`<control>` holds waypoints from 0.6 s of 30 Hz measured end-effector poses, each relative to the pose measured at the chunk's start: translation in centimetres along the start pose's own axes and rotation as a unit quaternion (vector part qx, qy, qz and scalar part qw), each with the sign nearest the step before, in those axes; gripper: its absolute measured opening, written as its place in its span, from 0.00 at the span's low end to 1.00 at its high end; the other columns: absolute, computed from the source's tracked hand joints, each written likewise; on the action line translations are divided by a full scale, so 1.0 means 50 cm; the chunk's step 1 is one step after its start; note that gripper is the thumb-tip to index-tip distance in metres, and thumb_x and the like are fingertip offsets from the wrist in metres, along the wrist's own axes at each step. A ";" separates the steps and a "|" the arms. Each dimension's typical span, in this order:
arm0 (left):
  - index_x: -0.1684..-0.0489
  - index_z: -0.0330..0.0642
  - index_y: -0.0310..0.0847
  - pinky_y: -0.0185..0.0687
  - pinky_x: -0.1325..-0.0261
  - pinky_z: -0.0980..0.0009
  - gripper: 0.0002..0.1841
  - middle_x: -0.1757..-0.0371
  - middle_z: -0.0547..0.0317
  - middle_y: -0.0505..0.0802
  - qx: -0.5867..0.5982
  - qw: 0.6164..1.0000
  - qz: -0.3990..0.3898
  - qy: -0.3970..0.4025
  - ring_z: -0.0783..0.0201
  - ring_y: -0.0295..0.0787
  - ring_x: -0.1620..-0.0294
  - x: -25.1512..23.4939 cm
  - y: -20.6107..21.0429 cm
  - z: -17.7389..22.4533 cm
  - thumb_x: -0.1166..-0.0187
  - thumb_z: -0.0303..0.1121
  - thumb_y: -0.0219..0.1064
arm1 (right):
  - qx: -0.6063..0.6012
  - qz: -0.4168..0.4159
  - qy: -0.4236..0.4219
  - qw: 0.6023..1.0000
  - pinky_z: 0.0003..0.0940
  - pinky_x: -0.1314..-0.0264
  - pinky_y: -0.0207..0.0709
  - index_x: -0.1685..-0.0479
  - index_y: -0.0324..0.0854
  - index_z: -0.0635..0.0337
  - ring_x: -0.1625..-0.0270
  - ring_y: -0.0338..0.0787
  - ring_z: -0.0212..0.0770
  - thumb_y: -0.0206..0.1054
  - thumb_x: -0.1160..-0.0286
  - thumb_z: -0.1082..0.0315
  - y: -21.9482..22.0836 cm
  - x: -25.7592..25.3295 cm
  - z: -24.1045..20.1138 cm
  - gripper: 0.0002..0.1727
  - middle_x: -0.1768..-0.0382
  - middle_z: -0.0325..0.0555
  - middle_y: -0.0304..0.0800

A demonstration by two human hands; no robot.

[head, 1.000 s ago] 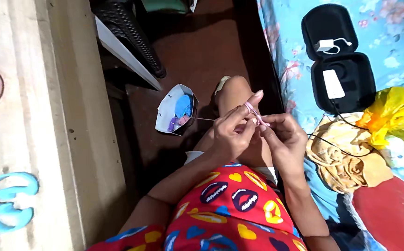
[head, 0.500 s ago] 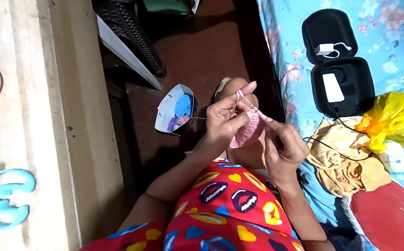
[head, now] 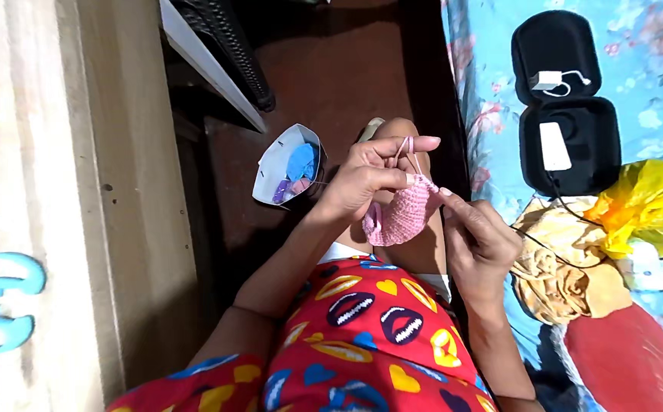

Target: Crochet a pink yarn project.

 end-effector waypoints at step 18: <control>0.37 0.32 0.84 0.83 0.65 0.80 0.25 0.73 0.66 0.88 0.010 1.000 0.019 -0.022 0.75 0.84 0.73 0.001 0.010 -0.022 0.36 0.14 0.57 | 0.026 0.000 0.002 1.000 0.19 0.70 0.71 0.46 0.93 0.64 0.73 0.78 0.28 0.65 0.24 0.76 -0.006 0.010 0.006 0.14 0.72 0.45 0.83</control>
Point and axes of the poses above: each hand's wrist, its own x-axis away from the middle knuckle, its own y-axis out of the palm, z = x × y, the point moved 6 cm from there along -x, towards the middle knuckle
